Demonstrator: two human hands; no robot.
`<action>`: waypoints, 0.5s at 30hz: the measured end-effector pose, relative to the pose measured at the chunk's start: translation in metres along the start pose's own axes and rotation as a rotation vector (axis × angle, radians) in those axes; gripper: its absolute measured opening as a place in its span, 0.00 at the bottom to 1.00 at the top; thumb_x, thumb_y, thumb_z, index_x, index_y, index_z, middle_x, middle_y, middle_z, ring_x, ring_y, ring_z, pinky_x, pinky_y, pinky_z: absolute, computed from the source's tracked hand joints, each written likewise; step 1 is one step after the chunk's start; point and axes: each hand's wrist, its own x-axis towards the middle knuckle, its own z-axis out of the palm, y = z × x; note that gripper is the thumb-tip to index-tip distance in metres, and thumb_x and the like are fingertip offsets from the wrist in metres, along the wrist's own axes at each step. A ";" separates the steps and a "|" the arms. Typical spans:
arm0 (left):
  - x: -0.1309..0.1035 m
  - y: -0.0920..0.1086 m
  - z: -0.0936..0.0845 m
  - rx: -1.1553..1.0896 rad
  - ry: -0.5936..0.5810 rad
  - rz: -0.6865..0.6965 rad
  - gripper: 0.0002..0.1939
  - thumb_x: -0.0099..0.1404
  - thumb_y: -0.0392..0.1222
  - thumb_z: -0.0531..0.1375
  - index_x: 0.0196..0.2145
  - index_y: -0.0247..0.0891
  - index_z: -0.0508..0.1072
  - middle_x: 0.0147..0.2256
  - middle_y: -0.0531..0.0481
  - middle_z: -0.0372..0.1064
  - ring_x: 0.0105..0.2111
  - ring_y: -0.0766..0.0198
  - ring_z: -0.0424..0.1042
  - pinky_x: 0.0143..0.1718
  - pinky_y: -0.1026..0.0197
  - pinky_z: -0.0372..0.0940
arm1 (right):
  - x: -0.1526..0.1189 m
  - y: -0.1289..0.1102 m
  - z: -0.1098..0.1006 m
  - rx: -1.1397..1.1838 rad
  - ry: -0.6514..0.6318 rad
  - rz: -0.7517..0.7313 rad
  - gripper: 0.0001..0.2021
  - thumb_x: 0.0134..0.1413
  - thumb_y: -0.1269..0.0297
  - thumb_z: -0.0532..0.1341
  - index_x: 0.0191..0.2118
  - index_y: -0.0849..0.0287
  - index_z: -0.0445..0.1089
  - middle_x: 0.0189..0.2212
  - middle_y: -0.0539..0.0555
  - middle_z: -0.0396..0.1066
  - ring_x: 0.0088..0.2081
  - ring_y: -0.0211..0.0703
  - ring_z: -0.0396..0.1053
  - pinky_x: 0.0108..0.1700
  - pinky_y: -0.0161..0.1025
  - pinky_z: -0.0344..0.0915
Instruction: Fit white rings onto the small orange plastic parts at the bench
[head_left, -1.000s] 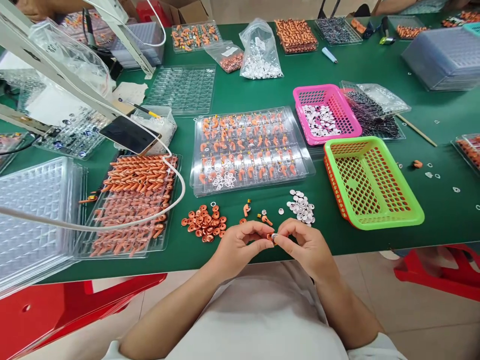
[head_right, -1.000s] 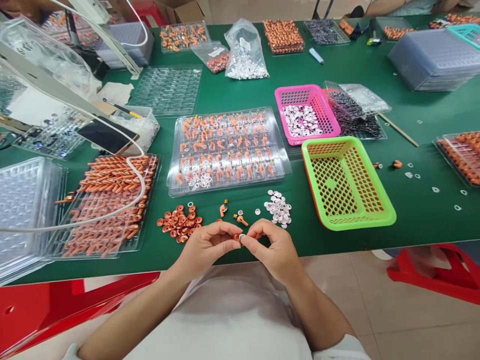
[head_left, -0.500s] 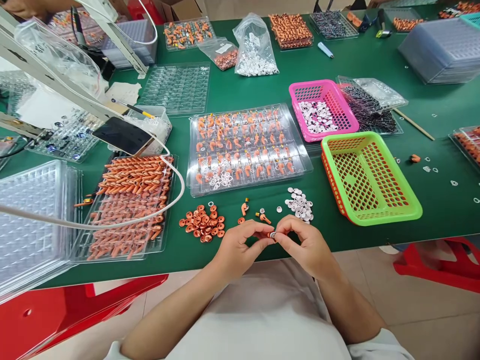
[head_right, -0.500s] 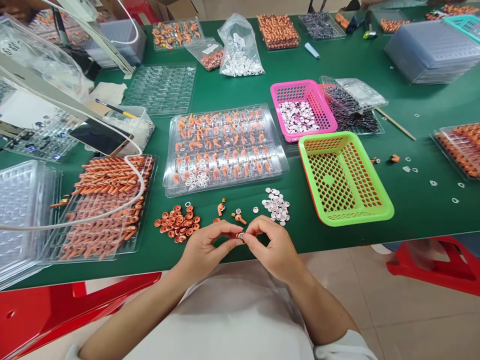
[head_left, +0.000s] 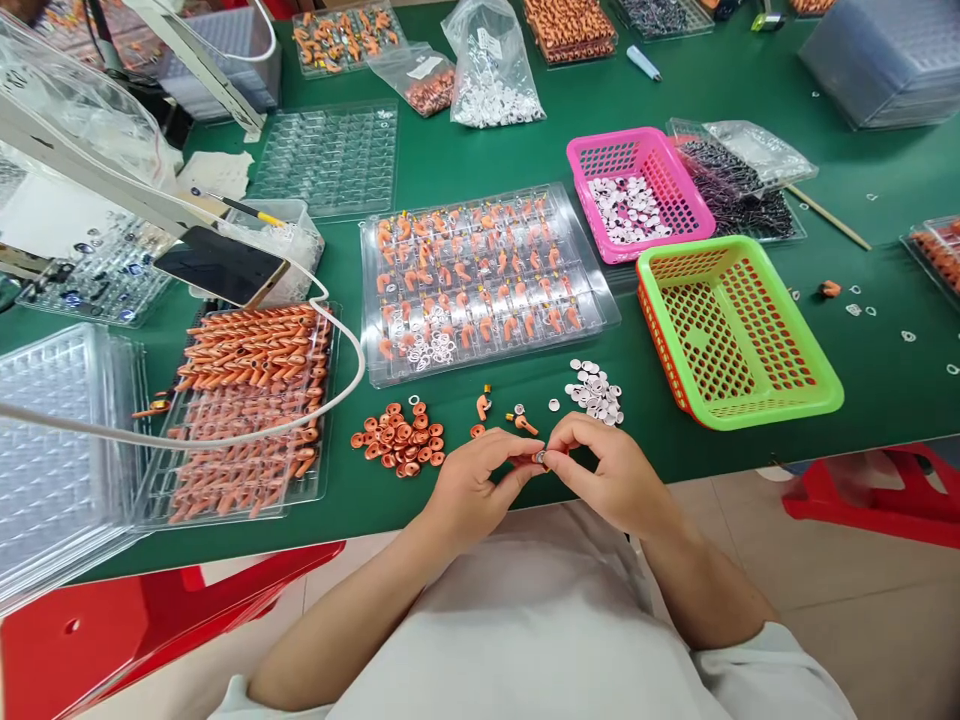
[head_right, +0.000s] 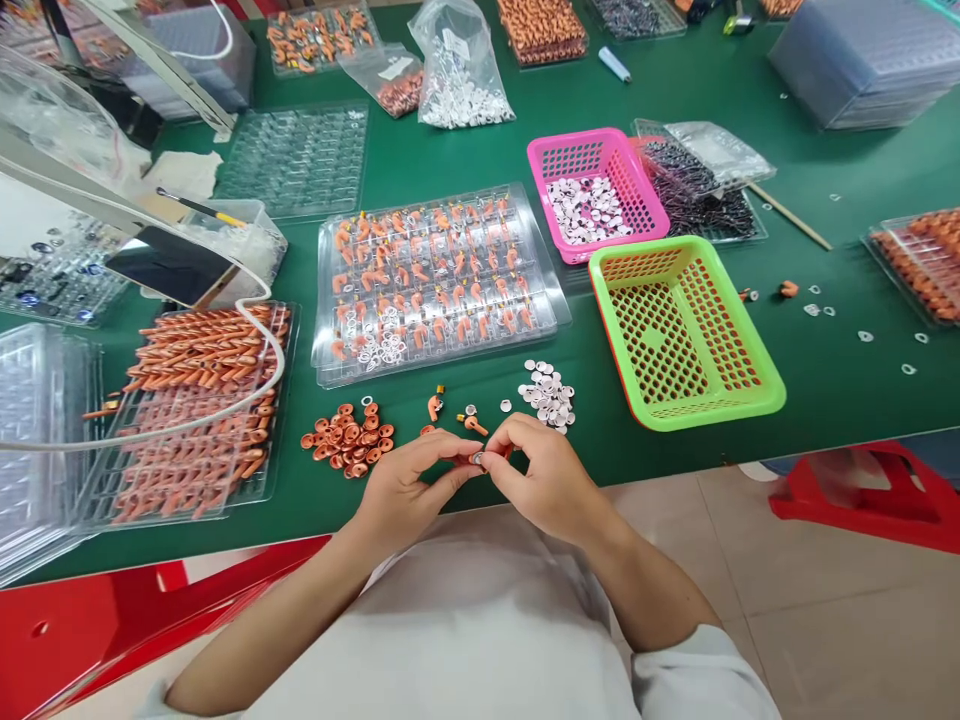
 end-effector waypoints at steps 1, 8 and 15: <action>0.000 -0.001 0.000 0.012 -0.001 0.010 0.09 0.63 0.31 0.64 0.41 0.39 0.77 0.33 0.50 0.78 0.32 0.66 0.75 0.38 0.64 0.69 | 0.000 0.000 0.000 -0.007 -0.001 -0.003 0.07 0.61 0.69 0.58 0.31 0.57 0.67 0.30 0.49 0.68 0.34 0.38 0.66 0.38 0.37 0.61; -0.001 -0.006 0.001 0.080 0.016 0.102 0.10 0.62 0.30 0.64 0.41 0.40 0.77 0.32 0.51 0.78 0.31 0.66 0.76 0.36 0.64 0.69 | 0.002 0.002 0.000 -0.028 -0.012 -0.003 0.06 0.59 0.71 0.59 0.31 0.58 0.68 0.31 0.49 0.68 0.34 0.38 0.67 0.38 0.36 0.62; -0.001 -0.004 0.001 0.066 0.010 0.082 0.10 0.62 0.30 0.65 0.40 0.39 0.78 0.30 0.50 0.78 0.29 0.66 0.75 0.34 0.64 0.70 | 0.001 0.004 0.001 -0.013 -0.012 -0.037 0.06 0.59 0.72 0.59 0.30 0.58 0.67 0.30 0.49 0.68 0.35 0.38 0.66 0.39 0.37 0.62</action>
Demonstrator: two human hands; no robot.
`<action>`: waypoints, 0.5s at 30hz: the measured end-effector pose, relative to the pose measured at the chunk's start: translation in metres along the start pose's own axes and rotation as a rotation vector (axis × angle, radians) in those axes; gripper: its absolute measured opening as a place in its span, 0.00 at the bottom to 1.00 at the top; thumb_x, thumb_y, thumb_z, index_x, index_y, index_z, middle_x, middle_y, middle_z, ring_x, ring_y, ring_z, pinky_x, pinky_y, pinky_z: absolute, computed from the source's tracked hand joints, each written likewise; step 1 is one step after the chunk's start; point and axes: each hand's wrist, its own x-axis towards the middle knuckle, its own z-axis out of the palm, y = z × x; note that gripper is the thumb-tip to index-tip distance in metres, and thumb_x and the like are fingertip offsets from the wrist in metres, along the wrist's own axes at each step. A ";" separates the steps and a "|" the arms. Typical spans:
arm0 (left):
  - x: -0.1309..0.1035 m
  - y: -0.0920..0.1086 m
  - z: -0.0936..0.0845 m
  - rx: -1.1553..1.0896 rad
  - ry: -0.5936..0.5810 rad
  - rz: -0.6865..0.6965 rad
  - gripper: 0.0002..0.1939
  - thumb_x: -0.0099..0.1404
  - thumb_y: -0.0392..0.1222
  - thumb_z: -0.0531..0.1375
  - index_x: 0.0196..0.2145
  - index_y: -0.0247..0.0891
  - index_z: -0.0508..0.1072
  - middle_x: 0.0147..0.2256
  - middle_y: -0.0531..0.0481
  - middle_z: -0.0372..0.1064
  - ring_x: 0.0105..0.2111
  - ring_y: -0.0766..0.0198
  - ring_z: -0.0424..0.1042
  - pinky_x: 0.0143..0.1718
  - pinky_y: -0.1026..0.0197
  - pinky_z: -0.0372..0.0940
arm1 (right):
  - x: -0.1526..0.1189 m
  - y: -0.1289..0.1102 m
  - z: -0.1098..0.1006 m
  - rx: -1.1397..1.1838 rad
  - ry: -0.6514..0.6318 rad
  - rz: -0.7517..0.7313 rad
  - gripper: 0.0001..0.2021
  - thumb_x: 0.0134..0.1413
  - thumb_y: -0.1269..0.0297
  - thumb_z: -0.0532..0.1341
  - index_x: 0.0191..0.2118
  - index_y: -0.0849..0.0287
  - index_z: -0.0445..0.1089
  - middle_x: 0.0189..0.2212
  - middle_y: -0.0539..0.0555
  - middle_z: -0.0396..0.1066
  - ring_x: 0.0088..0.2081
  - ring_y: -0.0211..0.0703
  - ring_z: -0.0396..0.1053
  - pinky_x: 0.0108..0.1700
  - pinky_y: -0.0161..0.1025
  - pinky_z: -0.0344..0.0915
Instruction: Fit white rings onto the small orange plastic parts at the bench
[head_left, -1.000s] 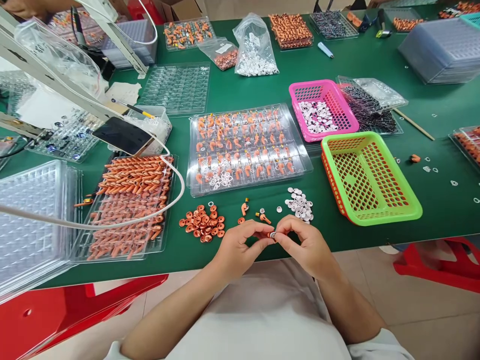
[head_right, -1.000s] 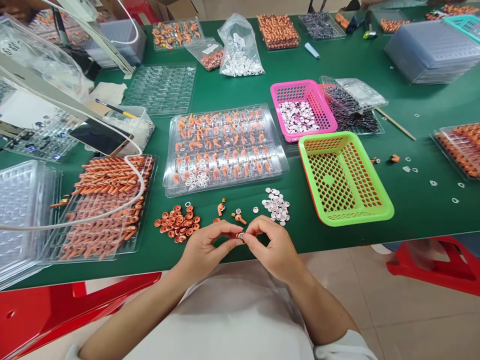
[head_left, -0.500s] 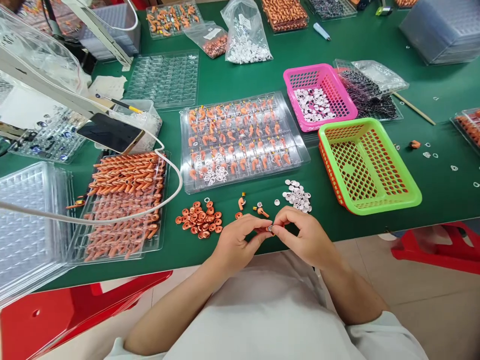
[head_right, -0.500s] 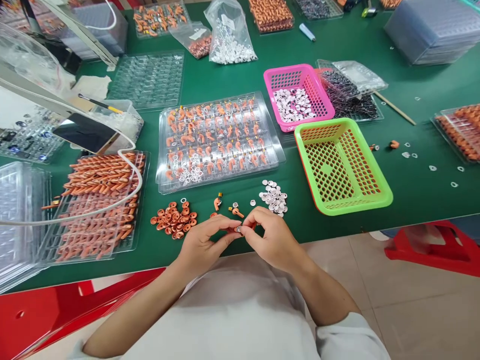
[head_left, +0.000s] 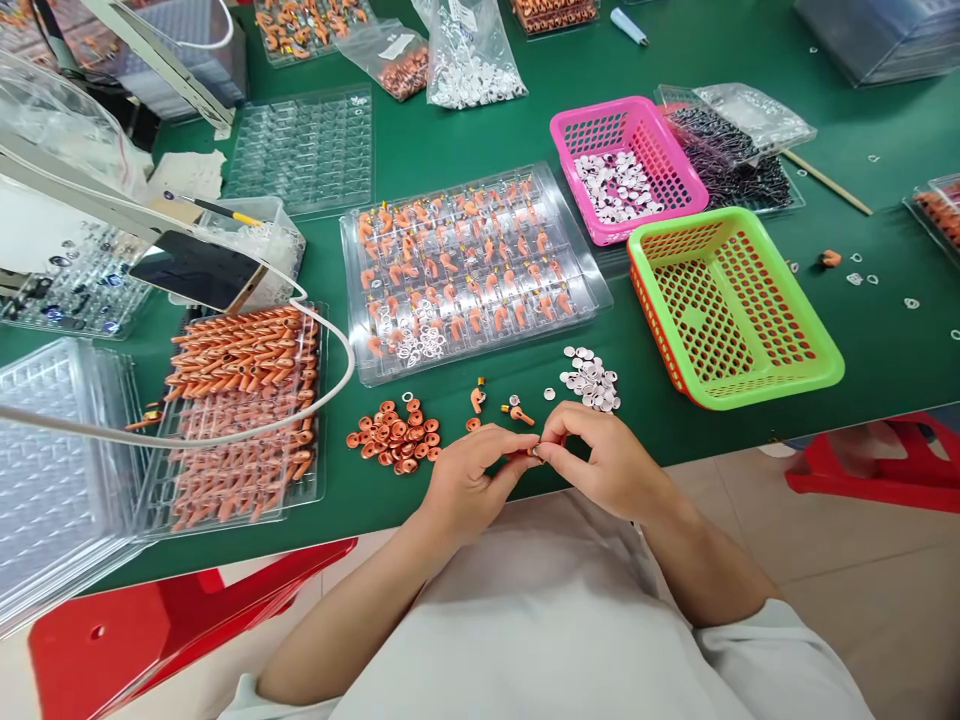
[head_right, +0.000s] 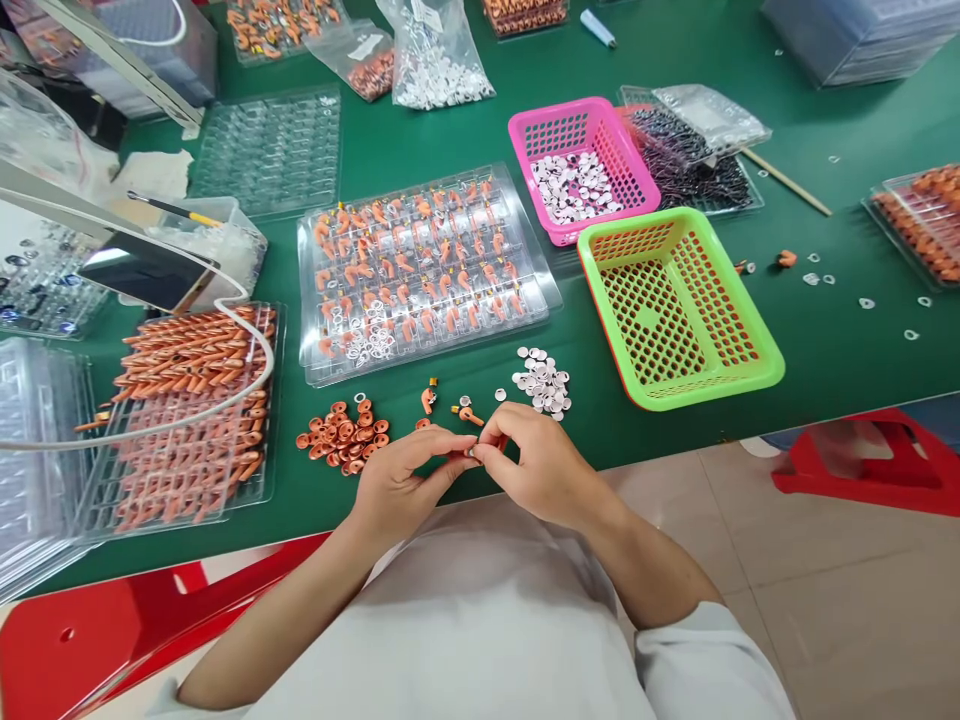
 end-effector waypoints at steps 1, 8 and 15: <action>0.000 0.000 0.000 -0.005 -0.005 -0.003 0.09 0.61 0.30 0.65 0.40 0.39 0.78 0.30 0.50 0.78 0.29 0.66 0.75 0.33 0.64 0.70 | 0.000 0.000 0.001 -0.001 0.001 -0.007 0.07 0.59 0.73 0.59 0.30 0.58 0.66 0.30 0.49 0.68 0.35 0.38 0.66 0.39 0.37 0.62; -0.001 0.000 -0.001 -0.009 -0.016 -0.039 0.08 0.62 0.31 0.65 0.40 0.38 0.78 0.30 0.50 0.78 0.30 0.66 0.75 0.34 0.65 0.70 | 0.000 0.000 0.002 -0.015 0.003 -0.015 0.06 0.60 0.72 0.58 0.31 0.58 0.66 0.30 0.49 0.67 0.35 0.39 0.65 0.37 0.37 0.62; -0.004 0.000 -0.002 -0.043 -0.052 -0.202 0.06 0.62 0.35 0.66 0.39 0.39 0.79 0.31 0.50 0.78 0.30 0.66 0.76 0.33 0.67 0.70 | -0.004 0.000 0.001 0.002 -0.005 -0.003 0.07 0.61 0.70 0.58 0.31 0.57 0.66 0.31 0.49 0.68 0.35 0.39 0.66 0.38 0.37 0.61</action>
